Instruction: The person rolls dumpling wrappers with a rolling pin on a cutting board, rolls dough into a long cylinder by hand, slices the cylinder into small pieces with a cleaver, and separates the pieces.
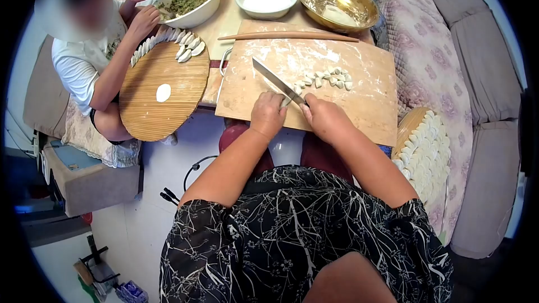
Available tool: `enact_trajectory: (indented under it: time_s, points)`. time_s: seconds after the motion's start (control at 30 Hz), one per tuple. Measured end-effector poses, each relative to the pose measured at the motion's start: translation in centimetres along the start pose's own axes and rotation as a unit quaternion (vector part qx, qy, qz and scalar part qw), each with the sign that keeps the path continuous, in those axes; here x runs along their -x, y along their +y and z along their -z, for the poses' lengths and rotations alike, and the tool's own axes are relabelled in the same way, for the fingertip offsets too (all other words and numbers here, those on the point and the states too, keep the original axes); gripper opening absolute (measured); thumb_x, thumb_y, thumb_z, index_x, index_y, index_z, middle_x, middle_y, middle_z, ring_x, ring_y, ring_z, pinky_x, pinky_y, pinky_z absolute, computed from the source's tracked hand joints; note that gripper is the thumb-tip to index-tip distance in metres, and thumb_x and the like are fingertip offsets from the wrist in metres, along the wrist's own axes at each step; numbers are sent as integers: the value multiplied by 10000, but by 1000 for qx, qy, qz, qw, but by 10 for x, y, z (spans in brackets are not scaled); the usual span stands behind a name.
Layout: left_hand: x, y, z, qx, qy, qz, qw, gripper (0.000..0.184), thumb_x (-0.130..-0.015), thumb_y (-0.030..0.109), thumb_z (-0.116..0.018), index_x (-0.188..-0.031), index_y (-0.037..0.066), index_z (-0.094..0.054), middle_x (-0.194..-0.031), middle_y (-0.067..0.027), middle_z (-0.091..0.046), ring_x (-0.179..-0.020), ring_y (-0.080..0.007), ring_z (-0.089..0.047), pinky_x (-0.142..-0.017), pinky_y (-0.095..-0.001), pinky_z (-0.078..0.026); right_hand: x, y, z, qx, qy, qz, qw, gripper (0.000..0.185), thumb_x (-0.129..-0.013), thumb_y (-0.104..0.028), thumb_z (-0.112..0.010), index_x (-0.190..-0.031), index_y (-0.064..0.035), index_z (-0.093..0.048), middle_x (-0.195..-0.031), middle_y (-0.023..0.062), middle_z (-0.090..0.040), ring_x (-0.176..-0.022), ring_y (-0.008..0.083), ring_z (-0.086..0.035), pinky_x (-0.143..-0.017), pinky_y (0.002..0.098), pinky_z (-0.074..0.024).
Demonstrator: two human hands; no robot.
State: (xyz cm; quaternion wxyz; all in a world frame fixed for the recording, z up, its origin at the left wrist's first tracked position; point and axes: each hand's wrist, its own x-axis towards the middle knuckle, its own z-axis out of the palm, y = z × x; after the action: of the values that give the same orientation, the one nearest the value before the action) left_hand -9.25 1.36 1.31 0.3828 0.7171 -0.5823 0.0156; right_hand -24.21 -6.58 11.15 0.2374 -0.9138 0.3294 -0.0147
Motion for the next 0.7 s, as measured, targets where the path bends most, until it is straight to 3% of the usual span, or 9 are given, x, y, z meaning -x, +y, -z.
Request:
enact_trajectory:
  time_s: [0.33, 0.53, 0.7]
  points:
    - [4, -4, -2, 10, -3, -5, 1000, 256, -677, 67, -710, -918, 28, -634, -894, -136, -567, -886, -318, -544, -799, -398, -470, -24, -9, -4, 25, -88, -71, 993, 284, -931, -242, -429, -1054, -13, -543, -943, 236, -643, -918, 389, -615, -807, 482, -477]
    - [5, -7, 6, 20, -39, 70, 997, 261, -712, 99, -713, -952, 18, -649, -892, -148, -576, -903, -329, -551, -811, -398, -462, -31, -1, -11, -33, -37, -65, 997, 290, -941, -272, -436, -1045, -18, -531, -903, 232, -645, -865, 406, -616, -768, 488, -477]
    - [4, -11, 8, 32, -14, 122, 992, 218, -710, 143, -729, -878, 25, -656, -876, -145, -624, -885, -333, -568, -813, -412, -459, -8, -6, -4, -31, -2, -32, 999, 281, -943, -282, -444, -1025, -24, -518, -850, 244, -637, -813, 419, -613, -730, 502, -478]
